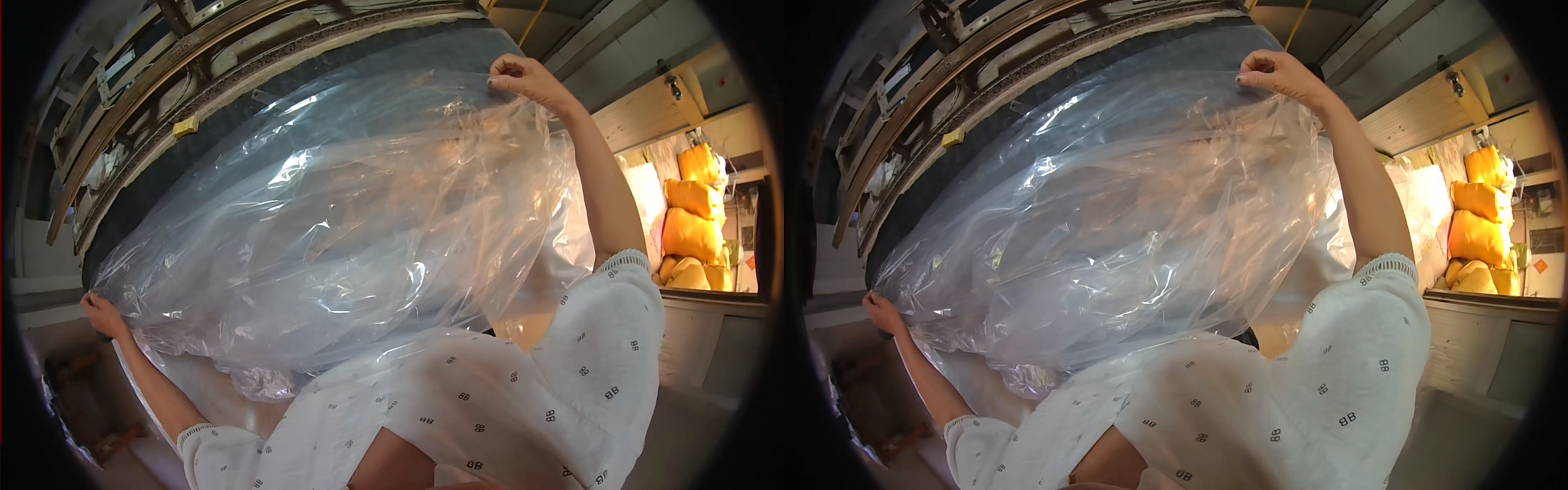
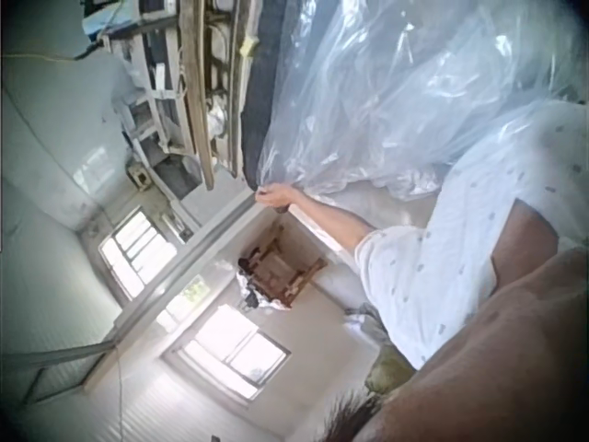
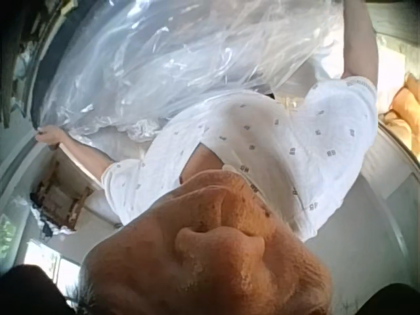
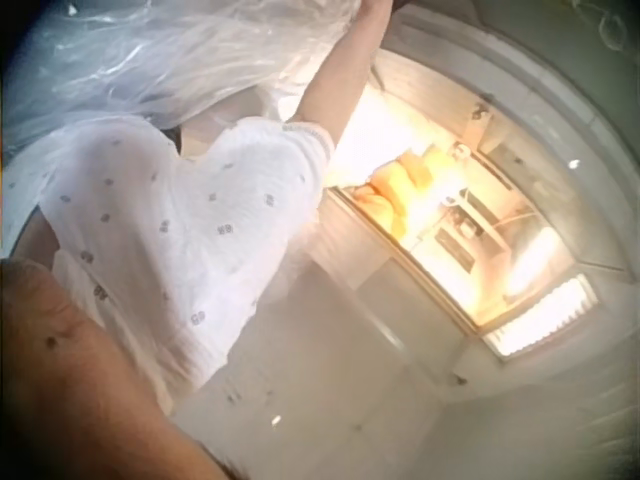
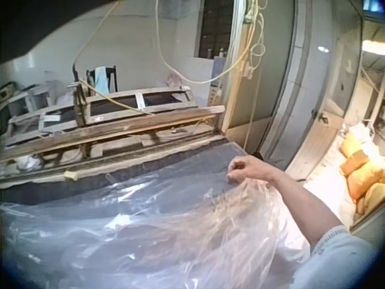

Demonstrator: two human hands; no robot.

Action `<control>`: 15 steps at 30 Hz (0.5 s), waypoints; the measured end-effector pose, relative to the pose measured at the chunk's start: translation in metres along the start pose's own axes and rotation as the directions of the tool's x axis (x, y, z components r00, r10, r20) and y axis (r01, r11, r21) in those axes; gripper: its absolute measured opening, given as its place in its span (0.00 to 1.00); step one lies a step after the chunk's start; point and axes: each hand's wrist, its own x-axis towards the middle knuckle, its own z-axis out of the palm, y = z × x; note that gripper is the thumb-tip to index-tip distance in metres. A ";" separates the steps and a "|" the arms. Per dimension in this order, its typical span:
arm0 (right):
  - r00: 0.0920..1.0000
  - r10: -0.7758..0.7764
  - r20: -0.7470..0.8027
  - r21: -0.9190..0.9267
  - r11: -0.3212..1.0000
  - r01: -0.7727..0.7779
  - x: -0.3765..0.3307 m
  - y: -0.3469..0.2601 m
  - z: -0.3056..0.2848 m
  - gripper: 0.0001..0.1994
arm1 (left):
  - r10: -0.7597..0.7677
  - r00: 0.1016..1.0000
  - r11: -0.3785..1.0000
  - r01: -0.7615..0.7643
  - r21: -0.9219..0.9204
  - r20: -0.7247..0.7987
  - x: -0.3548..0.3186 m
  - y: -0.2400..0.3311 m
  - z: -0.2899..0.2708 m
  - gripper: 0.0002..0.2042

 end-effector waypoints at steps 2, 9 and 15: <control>0.952 0.183 0.246 0.104 0.971 -0.213 0.013 -0.009 -0.007 0.10 | -0.058 0.998 0.998 0.058 0.010 0.000 -0.001 -0.008 0.003 0.13; 0.993 0.080 0.090 0.142 0.986 -0.093 0.054 -0.012 -0.005 0.10 | -0.002 0.998 1.000 0.003 0.013 -0.063 0.005 -0.022 0.002 0.13; 0.986 -0.105 -0.131 -0.130 0.988 0.088 0.106 0.022 0.049 0.08 | -0.376 0.879 0.442 0.448 -0.777 0.293 0.015 -0.092 -0.042 0.10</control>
